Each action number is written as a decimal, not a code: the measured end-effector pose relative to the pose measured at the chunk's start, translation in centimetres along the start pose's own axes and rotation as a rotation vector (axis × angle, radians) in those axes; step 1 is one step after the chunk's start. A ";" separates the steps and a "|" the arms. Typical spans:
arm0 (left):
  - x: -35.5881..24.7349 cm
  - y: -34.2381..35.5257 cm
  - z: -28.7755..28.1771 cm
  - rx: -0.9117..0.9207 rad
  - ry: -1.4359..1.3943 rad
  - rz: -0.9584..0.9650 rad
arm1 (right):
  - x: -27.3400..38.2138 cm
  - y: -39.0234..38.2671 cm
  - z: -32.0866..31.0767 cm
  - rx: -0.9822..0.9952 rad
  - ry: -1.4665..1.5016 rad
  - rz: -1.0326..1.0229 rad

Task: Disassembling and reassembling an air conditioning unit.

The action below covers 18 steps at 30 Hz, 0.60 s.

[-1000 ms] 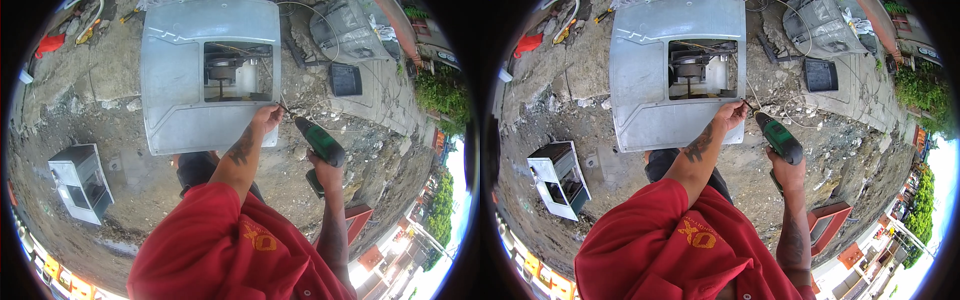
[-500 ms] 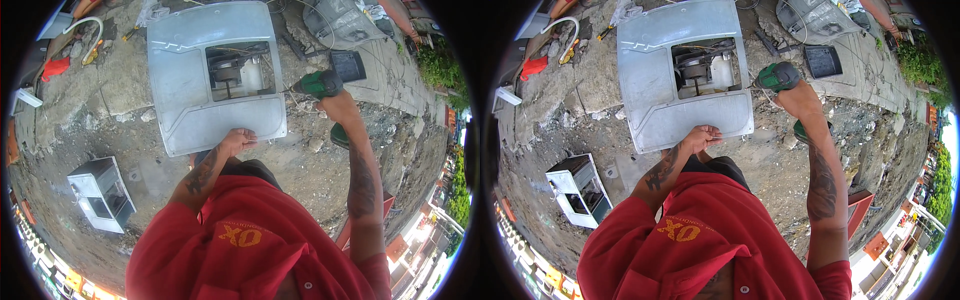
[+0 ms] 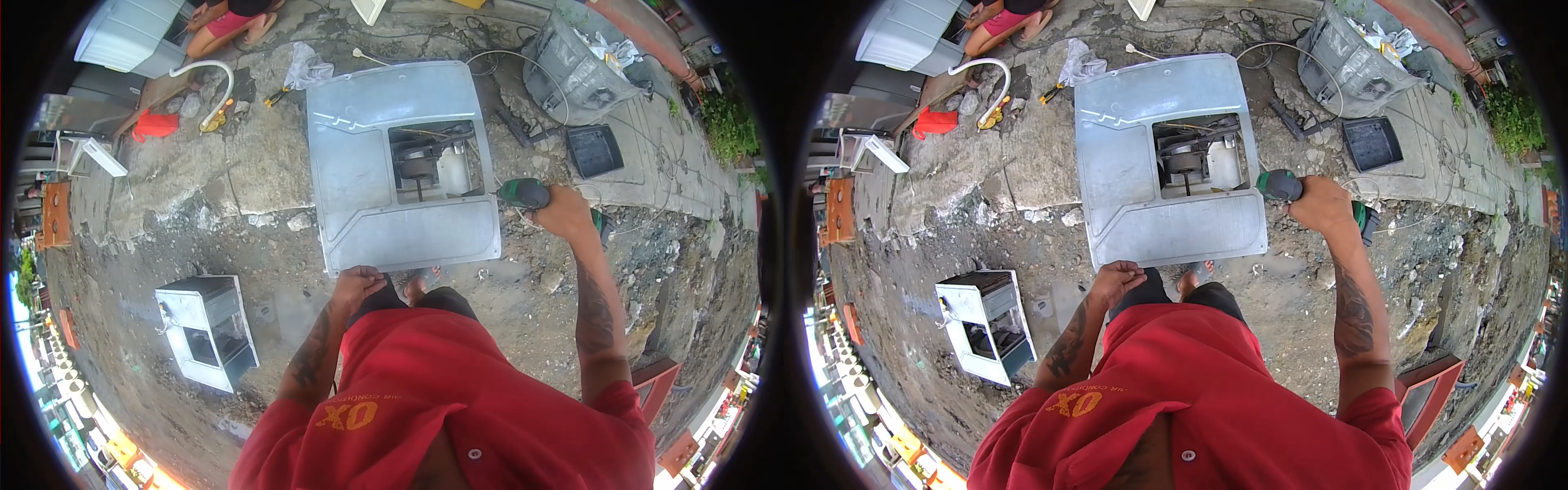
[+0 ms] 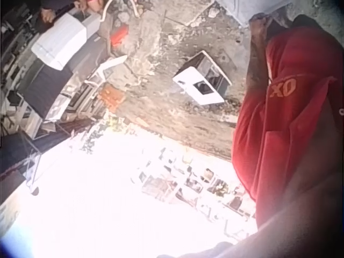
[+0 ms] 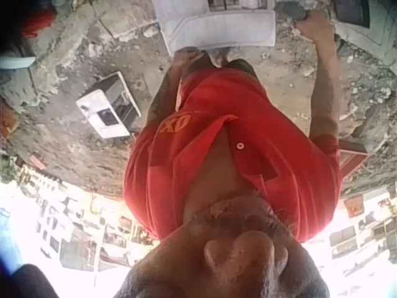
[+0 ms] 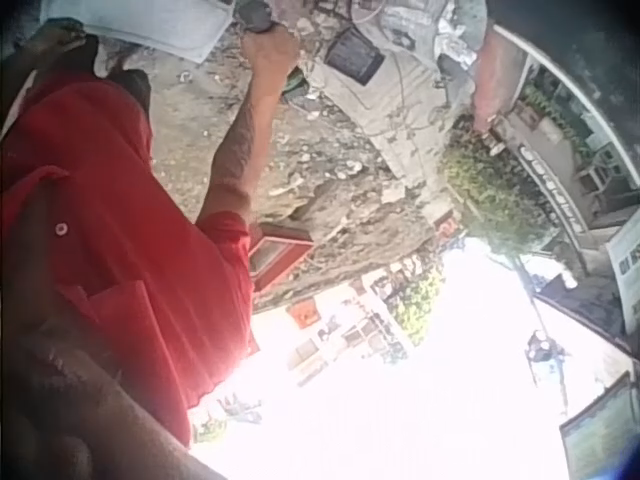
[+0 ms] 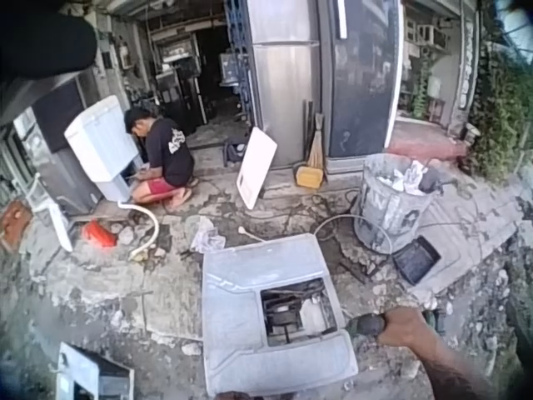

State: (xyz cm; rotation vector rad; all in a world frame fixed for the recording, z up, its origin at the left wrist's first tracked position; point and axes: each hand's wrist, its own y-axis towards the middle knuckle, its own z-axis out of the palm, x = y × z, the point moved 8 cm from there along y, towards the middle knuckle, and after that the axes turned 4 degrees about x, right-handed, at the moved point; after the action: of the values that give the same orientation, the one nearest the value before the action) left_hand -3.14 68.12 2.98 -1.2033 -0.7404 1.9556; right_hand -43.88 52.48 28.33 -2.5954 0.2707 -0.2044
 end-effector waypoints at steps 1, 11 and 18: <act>-1.0 -1.0 0.3 -0.003 0.005 0.015 | -0.6 -1.0 -0.3 -0.051 0.069 -0.006; -7.2 -1.3 -3.0 -0.095 -0.238 0.157 | 2.8 -10.1 4.8 -0.068 1.006 -0.126; -16.9 2.8 1.0 0.016 -0.154 0.176 | 11.1 -13.9 5.7 -0.124 0.923 -0.252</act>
State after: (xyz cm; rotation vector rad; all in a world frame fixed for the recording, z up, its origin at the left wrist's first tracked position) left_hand 0.46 52.81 9.71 -1.1506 -0.7146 2.2146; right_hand -29.90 64.48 31.57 -2.4630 0.2685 -1.5128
